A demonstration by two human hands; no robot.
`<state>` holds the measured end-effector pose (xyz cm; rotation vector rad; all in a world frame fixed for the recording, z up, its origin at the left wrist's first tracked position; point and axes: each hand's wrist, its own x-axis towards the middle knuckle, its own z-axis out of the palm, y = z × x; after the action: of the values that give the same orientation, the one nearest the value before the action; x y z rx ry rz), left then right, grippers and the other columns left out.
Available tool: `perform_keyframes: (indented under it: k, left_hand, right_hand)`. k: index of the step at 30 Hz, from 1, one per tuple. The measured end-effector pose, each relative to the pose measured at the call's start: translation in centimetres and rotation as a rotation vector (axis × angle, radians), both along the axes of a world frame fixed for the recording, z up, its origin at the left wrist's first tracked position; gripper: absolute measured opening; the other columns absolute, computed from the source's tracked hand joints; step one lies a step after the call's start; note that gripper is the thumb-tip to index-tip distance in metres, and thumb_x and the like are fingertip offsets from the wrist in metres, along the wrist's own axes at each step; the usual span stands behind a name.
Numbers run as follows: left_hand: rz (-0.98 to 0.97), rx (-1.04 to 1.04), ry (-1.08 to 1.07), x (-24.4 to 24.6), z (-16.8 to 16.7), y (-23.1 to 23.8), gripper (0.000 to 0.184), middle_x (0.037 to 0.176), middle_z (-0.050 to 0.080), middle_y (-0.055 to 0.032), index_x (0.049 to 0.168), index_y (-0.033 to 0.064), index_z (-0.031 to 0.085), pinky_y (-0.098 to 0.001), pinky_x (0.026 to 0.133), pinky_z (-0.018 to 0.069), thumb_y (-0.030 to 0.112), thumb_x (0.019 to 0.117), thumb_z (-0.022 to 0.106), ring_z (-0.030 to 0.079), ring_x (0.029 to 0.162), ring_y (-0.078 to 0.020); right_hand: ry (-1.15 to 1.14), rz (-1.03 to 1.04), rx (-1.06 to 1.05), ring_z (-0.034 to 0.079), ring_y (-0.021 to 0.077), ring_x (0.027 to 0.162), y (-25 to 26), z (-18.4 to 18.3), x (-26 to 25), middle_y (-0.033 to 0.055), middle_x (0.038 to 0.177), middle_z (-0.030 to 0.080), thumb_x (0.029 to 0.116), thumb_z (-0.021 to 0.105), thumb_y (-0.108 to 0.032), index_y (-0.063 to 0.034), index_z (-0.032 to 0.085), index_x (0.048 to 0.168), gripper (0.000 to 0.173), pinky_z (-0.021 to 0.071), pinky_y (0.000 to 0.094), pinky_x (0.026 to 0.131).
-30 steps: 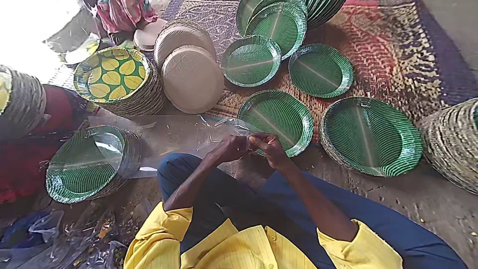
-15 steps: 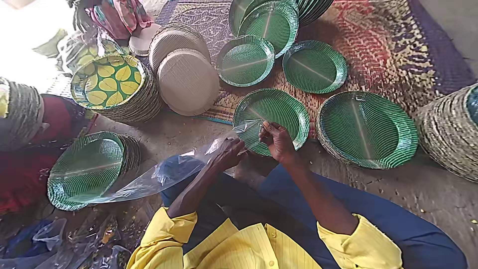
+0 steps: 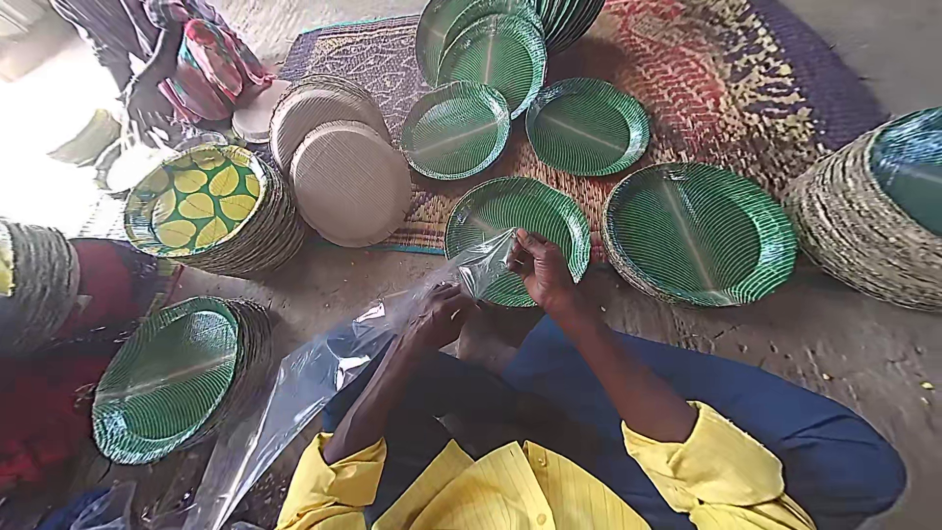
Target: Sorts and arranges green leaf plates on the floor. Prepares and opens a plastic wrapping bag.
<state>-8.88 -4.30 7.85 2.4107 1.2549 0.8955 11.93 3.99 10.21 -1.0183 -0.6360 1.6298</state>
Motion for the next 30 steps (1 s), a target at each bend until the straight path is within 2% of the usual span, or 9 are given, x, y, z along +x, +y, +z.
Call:
perform_keyframes:
  k: [6, 9, 12, 15, 19, 22, 24, 28, 30]
  left_hand:
    - [-0.008, -0.178, -0.229, -0.5, 1.1, 0.1, 0.021, 0.091, 0.073, -0.0141, 0.093, -0.0059, 0.072, -0.0262, 0.091, 0.0539, 0.007, 0.0994, 0.057, 0.070, 0.091, -0.0124]
    - [0.040, -0.254, -0.337, -0.6, 1.3, 0.3, 0.025, 0.087, 0.072, -0.0075, 0.091, -0.0073, 0.070, -0.0204, 0.090, 0.0518, 0.007, 0.1005, 0.052, 0.065, 0.088, -0.0011]
    - [0.105, -0.329, -0.460, -0.6, 1.5, 0.5, 0.027, 0.082, 0.069, 0.0026, 0.089, -0.0019, 0.067, -0.0200, 0.088, 0.0521, 0.009, 0.1035, 0.047, 0.063, 0.085, 0.0036]
    - [0.173, -0.369, -0.575, -0.1, 2.3, 0.8, 0.029, 0.073, 0.064, 0.0087, 0.088, 0.0036, 0.061, -0.0204, 0.082, 0.0532, 0.010, 0.1053, 0.039, 0.062, 0.076, 0.0033]
    - [0.201, -0.302, -0.594, -1.1, 1.1, 1.6, 0.032, 0.067, 0.063, 0.0092, 0.088, 0.0052, 0.063, -0.0240, 0.072, 0.0561, 0.018, 0.1063, 0.041, 0.062, 0.065, -0.0010]
    - [0.195, -0.298, -0.636, -1.2, 0.7, 1.5, 0.030, 0.066, 0.062, 0.0116, 0.090, 0.0069, 0.064, -0.0233, 0.070, 0.0566, 0.020, 0.1066, 0.043, 0.062, 0.064, 0.0000]
    - [0.193, -0.315, -0.662, -1.1, 0.9, 1.3, 0.027, 0.066, 0.062, 0.0119, 0.091, 0.0067, 0.064, -0.0231, 0.071, 0.0561, 0.018, 0.1059, 0.044, 0.062, 0.064, 0.0003]
    - [0.179, -0.354, -0.691, -0.9, 1.2, 1.0, 0.019, 0.066, 0.059, 0.0130, 0.094, 0.0050, 0.064, -0.0205, 0.068, 0.0541, 0.009, 0.1029, 0.047, 0.059, 0.063, 0.0023]
    - [0.174, -0.369, -0.689, -0.4, 1.5, 1.0, 0.018, 0.067, 0.061, 0.0093, 0.094, -0.0009, 0.065, -0.0208, 0.068, 0.0541, 0.006, 0.1008, 0.049, 0.060, 0.064, 0.0016]
  right_hand:
    - [-0.022, 0.012, -0.038, 0.060, 0.0061, 0.060, -0.3, -0.4, 0.0, -0.0035, 0.074, 0.063, 0.1083, 0.053, -0.023, -0.0143, 0.063, 0.093, 0.020, 0.0540, 0.0215, 0.057]
    - [-0.026, 0.043, -0.031, 0.061, 0.0054, 0.061, -0.7, -0.5, -0.2, -0.0041, 0.075, 0.064, 0.1091, 0.052, -0.024, -0.0143, 0.063, 0.094, 0.021, 0.0539, 0.0209, 0.057]
    - [-0.027, 0.109, -0.010, 0.061, 0.0057, 0.062, -1.0, -0.8, -0.5, -0.0041, 0.076, 0.063, 0.1104, 0.048, -0.025, -0.0131, 0.065, 0.103, 0.022, 0.0542, 0.0214, 0.058]
    - [-0.023, 0.213, 0.060, 0.062, 0.0068, 0.065, -1.3, -1.3, -0.8, -0.0030, 0.081, 0.064, 0.1116, 0.044, -0.025, -0.0095, 0.063, 0.120, 0.026, 0.0557, 0.0233, 0.062]
    - [-0.079, 0.379, 0.147, 0.065, 0.0103, 0.074, -2.2, -1.7, -1.9, 0.0018, 0.092, 0.066, 0.1101, 0.047, -0.020, -0.0053, 0.058, 0.133, 0.029, 0.0576, 0.0272, 0.069]
    - [-0.210, 0.507, 0.205, 0.063, 0.0087, 0.076, -3.3, -1.8, -3.2, 0.0033, 0.093, 0.065, 0.1045, 0.057, -0.012, -0.0008, 0.053, 0.138, 0.035, 0.0556, 0.0259, 0.071]
    - [-0.321, 0.598, 0.245, 0.061, 0.0067, 0.078, -3.9, -1.9, -3.9, 0.0042, 0.097, 0.064, 0.1013, 0.062, -0.014, 0.0023, 0.049, 0.142, 0.046, 0.0532, 0.0246, 0.073]
    - [-0.344, 0.653, 0.245, 0.060, 0.0038, 0.079, -4.3, -2.3, -4.3, 0.0026, 0.098, 0.064, 0.1013, 0.062, -0.018, 0.0045, 0.049, 0.141, 0.048, 0.0525, 0.0215, 0.073]
    - [-0.354, 0.643, 0.244, 0.061, 0.0040, 0.081, -4.2, -1.9, -3.9, 0.0022, 0.099, 0.063, 0.1017, 0.060, -0.018, 0.0045, 0.051, 0.137, 0.042, 0.0541, 0.0221, 0.075]
